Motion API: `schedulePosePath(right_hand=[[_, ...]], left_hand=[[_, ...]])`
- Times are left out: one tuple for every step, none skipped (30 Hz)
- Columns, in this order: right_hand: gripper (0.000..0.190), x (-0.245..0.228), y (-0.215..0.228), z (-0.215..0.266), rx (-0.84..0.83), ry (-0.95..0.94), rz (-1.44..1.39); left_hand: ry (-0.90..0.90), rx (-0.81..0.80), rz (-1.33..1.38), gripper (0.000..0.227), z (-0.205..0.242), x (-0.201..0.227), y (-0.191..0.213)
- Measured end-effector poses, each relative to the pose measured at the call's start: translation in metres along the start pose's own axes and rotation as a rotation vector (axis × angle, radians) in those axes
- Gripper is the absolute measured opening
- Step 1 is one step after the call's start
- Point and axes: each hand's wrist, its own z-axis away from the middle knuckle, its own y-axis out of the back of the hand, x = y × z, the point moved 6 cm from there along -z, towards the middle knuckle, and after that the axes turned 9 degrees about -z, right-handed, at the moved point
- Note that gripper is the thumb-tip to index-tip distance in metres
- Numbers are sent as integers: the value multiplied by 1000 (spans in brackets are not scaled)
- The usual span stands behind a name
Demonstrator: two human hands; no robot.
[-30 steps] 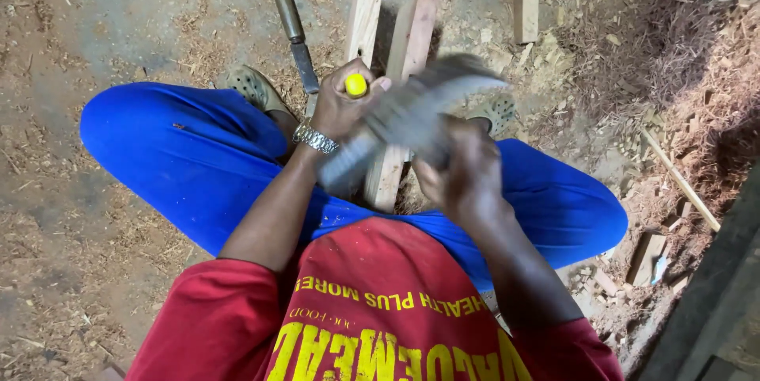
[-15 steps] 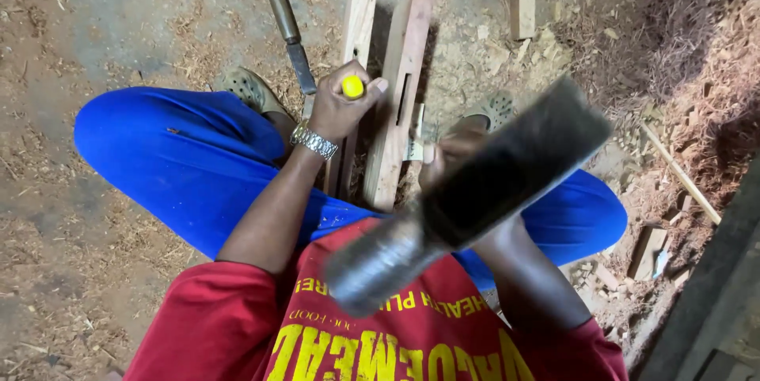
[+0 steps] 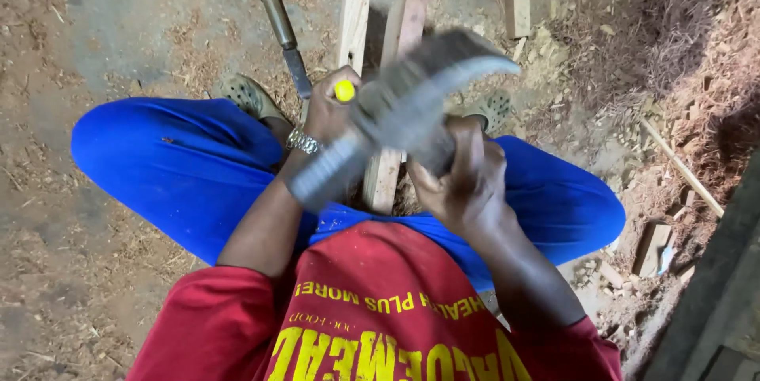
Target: The person sits on the ground and uses a chisel and hammer to carve a groove into a piece of wood. They repeatedly strike the chisel to remove wood chips and deepen the groove.
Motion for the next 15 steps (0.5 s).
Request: schedulePosePath(right_hand=[[38,18,-13,5,5,5,0],[44,40,-35,12,-155,-76,69],[51,63,-56,22,-315,-157,138],[51,68,-60,21,-311,-148,141],[56,78,-69,24,-415,-193,189],[60,85,-79,29,-517,-254,232],[60,74,-72,25,-508,-261,231],[55,67,-65,17,-530,-274,252],[50,61,-58,10,-552,-288,274],[50,51,-51,9,-554,-297,271],[49,38,-41,5,-457,-236,205],[48,23,-31,-1,-369,-169,135],[48,20,-30,-2,-381,-172,129],[42,12,-22,-4,-270,-108,159],[37,3,-13,-6,-160,-42,189]], left_hand=[[-6,2,-3,24,-3,-2,1],[21,-42,-21,22,-4,-5,-2],[48,-86,-40,20,-5,-8,-4],[41,-79,-41,20,-5,-18,-6],[-52,-61,25,22,-5,-23,-7],[-142,-61,89,27,-2,-28,-8],[-147,-70,87,27,0,-44,-17],[-201,-73,233,32,-2,-56,-25],[-256,-78,379,38,-4,-69,-34],[-250,-86,382,38,-4,-83,-44],[-342,-55,125,40,-3,-92,-53],[-421,-17,-135,41,1,-102,-61],[-408,-18,-135,41,4,-67,-44],[-186,-96,-269,27,3,-45,-32],[36,-177,-401,18,6,-23,-18]])
